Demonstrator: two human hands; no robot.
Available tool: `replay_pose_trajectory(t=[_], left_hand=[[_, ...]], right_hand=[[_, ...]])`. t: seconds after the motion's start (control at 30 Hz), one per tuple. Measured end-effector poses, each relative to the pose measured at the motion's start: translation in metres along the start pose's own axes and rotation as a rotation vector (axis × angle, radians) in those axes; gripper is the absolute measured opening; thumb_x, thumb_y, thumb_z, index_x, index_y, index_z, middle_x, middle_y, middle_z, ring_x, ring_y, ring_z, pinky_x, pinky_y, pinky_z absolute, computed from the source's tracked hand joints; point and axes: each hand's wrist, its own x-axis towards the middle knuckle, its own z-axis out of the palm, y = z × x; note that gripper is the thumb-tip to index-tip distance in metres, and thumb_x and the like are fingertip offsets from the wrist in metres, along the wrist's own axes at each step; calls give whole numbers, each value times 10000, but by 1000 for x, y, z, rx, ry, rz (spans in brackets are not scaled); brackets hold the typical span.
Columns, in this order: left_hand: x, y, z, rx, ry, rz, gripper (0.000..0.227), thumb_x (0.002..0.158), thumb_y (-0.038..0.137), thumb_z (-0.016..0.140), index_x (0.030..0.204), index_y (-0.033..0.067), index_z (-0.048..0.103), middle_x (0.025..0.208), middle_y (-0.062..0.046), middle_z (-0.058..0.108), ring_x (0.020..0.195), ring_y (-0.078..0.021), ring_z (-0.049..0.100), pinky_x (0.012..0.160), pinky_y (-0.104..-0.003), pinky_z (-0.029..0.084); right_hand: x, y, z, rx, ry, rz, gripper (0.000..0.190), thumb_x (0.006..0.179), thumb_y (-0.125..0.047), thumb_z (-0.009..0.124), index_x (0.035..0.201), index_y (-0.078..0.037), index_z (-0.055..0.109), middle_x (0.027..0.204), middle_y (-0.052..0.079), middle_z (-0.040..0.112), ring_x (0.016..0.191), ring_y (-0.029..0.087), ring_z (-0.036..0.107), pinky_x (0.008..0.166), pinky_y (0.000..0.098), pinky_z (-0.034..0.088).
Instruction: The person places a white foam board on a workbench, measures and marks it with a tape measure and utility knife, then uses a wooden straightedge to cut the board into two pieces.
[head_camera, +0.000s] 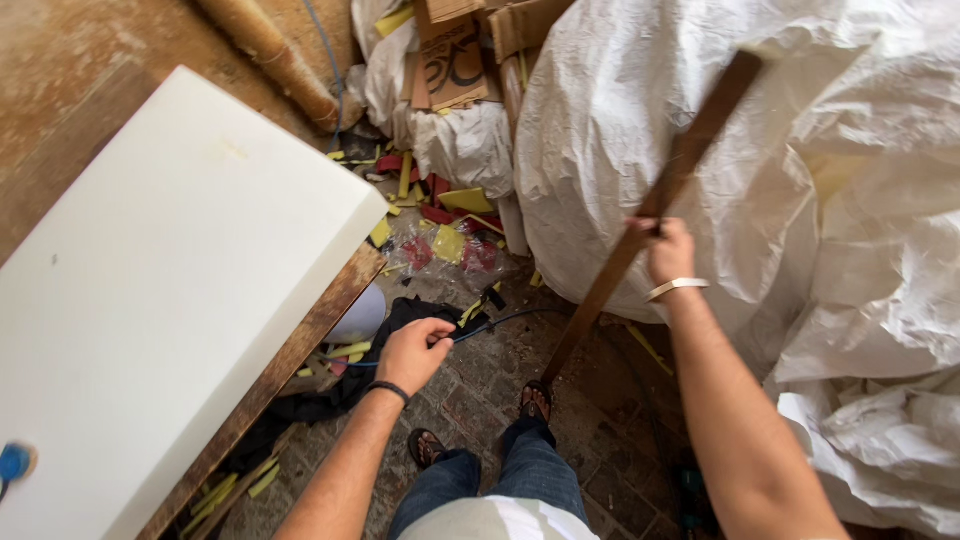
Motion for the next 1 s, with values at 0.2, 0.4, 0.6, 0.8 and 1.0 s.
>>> replay_pose_trajectory(t=[0.2, 0.4, 0.6, 0.8, 1.0], left_hand=[[0, -55, 46, -150, -25, -10, 814, 874, 386, 813, 1499, 87, 385, 1412, -156, 550, 1231, -289, 564, 989, -461, 515], [-14, -123, 36, -734, 422, -10, 583, 956, 491, 635, 1305, 37, 527, 1214, -177, 698, 1125, -310, 687, 932, -432, 536], [-54, -215, -89, -566, 962, -335, 505, 999, 482, 544, 1067, -3, 665, 1026, -227, 716, 994, -416, 674, 844, -482, 524], [-86, -346, -272, -880, 924, -581, 530, 1024, 495, 482, 1111, 12, 682, 959, -187, 749, 777, -323, 716, 612, -413, 583], [-87, -460, -361, -1058, 790, -538, 510, 1001, 487, 497, 1161, 37, 675, 988, -97, 738, 781, -218, 729, 556, -359, 625]], right_hand=[[-88, -122, 203, -230, -718, -380, 238, 909, 21, 584, 1043, -41, 770, 1063, 115, 596, 1025, 275, 605, 915, 377, 496], [-174, -241, 401, 2, -1140, -224, 323, 1115, -252, 533, 1042, -34, 760, 1102, 95, 645, 1030, 221, 627, 944, 364, 525], [-218, -211, 500, -153, -1082, -413, 292, 1071, -238, 532, 1231, -43, 680, 1145, 69, 728, 1068, 175, 669, 934, 322, 531], [-328, -111, 512, -680, -1062, -17, 335, 1010, -157, 534, 1300, -110, 695, 1099, 128, 765, 943, 195, 700, 855, 366, 546], [-437, -130, 593, -650, -838, 345, 374, 1014, -214, 495, 1347, -167, 657, 1144, 173, 754, 972, 307, 744, 888, 420, 562]])
